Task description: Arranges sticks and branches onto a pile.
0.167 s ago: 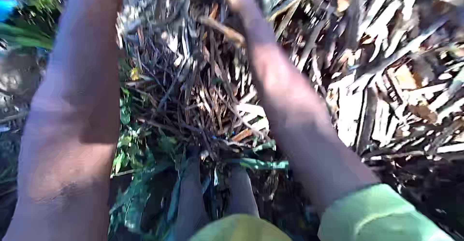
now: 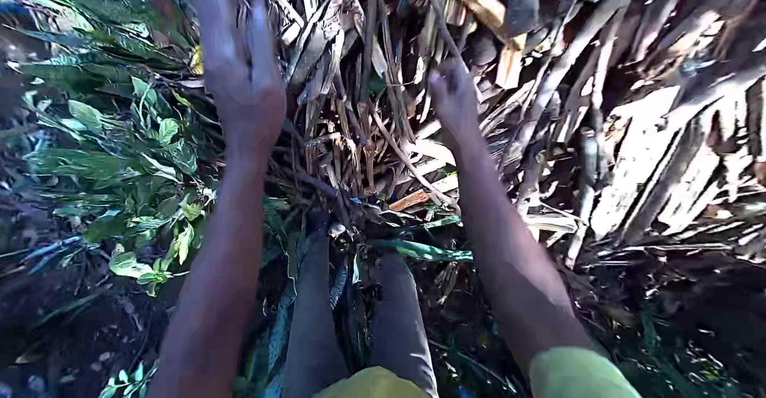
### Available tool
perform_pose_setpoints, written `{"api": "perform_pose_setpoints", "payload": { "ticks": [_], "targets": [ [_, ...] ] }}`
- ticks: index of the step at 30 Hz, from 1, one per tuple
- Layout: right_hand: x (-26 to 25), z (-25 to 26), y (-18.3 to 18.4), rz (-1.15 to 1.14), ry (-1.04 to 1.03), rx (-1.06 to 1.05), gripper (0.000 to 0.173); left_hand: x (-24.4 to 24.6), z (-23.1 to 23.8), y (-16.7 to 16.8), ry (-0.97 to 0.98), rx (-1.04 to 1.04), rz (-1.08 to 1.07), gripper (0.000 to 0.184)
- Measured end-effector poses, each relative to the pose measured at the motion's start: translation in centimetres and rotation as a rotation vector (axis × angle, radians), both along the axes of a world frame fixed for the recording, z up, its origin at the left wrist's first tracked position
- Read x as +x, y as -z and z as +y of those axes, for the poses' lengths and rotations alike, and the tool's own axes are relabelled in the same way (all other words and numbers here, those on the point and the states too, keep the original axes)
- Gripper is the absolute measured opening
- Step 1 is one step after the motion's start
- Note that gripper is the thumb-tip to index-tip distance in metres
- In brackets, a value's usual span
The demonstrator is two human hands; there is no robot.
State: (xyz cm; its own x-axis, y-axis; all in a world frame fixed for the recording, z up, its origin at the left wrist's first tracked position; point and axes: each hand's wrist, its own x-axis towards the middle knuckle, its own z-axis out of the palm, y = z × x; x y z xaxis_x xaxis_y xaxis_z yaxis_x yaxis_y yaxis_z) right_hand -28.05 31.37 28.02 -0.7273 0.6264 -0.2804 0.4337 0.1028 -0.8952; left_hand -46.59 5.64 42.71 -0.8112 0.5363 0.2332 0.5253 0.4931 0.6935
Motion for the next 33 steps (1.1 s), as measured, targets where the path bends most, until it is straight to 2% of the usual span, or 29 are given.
{"api": "perform_pose_setpoints", "payload": {
  "ticks": [1,3,5,7,8,11,12,14,16,18,19,20,21,22,23,24,26,27,28,29,30,31,32,33],
  "targets": [
    [3.7,-4.4,4.8,-0.138,-0.004,-0.123,0.051,2.0,-2.4,6.1,-0.170,-0.003,-0.279,0.043],
    [9.1,-12.9,12.2,-0.407,-0.085,-0.313,0.043,6.5,-7.5,18.1,-0.573,0.049,-0.652,0.034],
    [9.3,-18.3,16.6,-0.549,-0.195,-0.409,0.040,10.8,-10.5,26.5,-0.920,0.079,-0.933,0.026],
    [7.0,-21.4,19.1,-0.614,-0.319,-0.413,0.044,13.8,-12.2,32.2,-1.208,0.091,-1.118,0.025],
    [5.3,-22.2,20.1,-0.624,-0.398,-0.405,0.050,14.4,-13.0,34.4,-1.279,0.067,-1.154,0.027],
    [0.4,-24.5,23.6,-0.696,-0.659,-0.442,0.076,14.7,-15.2,39.6,-1.258,-0.242,-1.116,0.029],
    [0.1,-25.4,25.3,-0.748,-0.755,-0.458,0.077,14.7,-15.5,40.7,-1.242,-0.344,-1.148,0.033],
    [0.9,-28.6,27.7,-0.823,-0.866,-0.516,0.063,13.4,-17.2,41.6,-1.244,-0.439,-1.247,0.045],
    [2.8,-29.2,27.0,-0.846,-0.854,-0.526,0.056,11.6,-18.3,42.3,-1.198,-0.498,-1.231,0.042],
    [6.7,-27.1,23.7,-0.791,-0.835,-0.500,0.048,10.8,-19.9,41.9,-0.948,-0.783,-1.205,0.040],
    [8.6,-25.5,21.4,-0.758,-0.827,-0.494,0.046,10.8,-21.5,41.4,-0.715,-0.963,-1.197,0.045],
    [10.0,-23.6,18.6,-0.728,-0.804,-0.497,0.048,11.3,-23.3,40.6,-0.464,-1.111,-1.204,0.060],
    [10.9,-21.7,15.8,-0.684,-0.774,-0.497,0.046,12.4,-24.7,39.6,-0.278,-1.220,-1.228,0.083],
    [11.1,-19.7,13.3,-0.628,-0.744,-0.485,0.044,13.8,-25.6,38.5,-0.165,-1.318,-1.276,0.105],
    [10.9,-17.9,11.1,-0.559,-0.705,-0.465,0.041,15.3,-26.1,37.4,-0.090,-1.424,-1.310,0.119],
    [10.2,-16.5,9.4,-0.482,-0.650,-0.445,0.039,16.7,-26.6,36.3,-0.045,-1.507,-1.325,0.124],
    [7.4,-14.5,7.6,-0.293,-0.465,-0.428,0.033,18.6,-28.1,35.1,-0.038,-1.571,-1.318,0.118],
    [5.4,-13.5,7.1,-0.176,-0.378,-0.431,0.038,19.5,-29.3,34.9,-0.037,-1.573,-1.278,0.112],
    [3.1,-12.4,6.8,-0.043,-0.338,-0.418,0.052,20.4,-30.7,35.0,-0.028,-1.571,-1.219,0.106],
    [1.1,-11.5,6.5,0.065,-0.350,-0.377,0.077,21.5,-32.4,35.0,-0.012,-1.577,-1.155,0.102],
    [-0.3,-11.3,6.6,0.117,-0.355,-0.315,0.096,22.9,-34.1,34.8,0.009,-1.581,-1.086,0.098],
    [-0.7,-11.8,7.1,0.097,-0.342,-0.248,0.104,24.5,-35.8,34.6,0.017,-1.573,-1.021,0.094],
    [-0.5,-13.0,8.0,0.029,-0.337,-0.194,0.104,25.7,-37.1,34.7,0.025,-1.565,-0.952,0.090],
    [0.3,-14.8,9.4,-0.059,-0.343,-0.171,0.096,26.3,-37.9,35.1,0.038,-1.559,-0.902,0.087]
  ]
}}
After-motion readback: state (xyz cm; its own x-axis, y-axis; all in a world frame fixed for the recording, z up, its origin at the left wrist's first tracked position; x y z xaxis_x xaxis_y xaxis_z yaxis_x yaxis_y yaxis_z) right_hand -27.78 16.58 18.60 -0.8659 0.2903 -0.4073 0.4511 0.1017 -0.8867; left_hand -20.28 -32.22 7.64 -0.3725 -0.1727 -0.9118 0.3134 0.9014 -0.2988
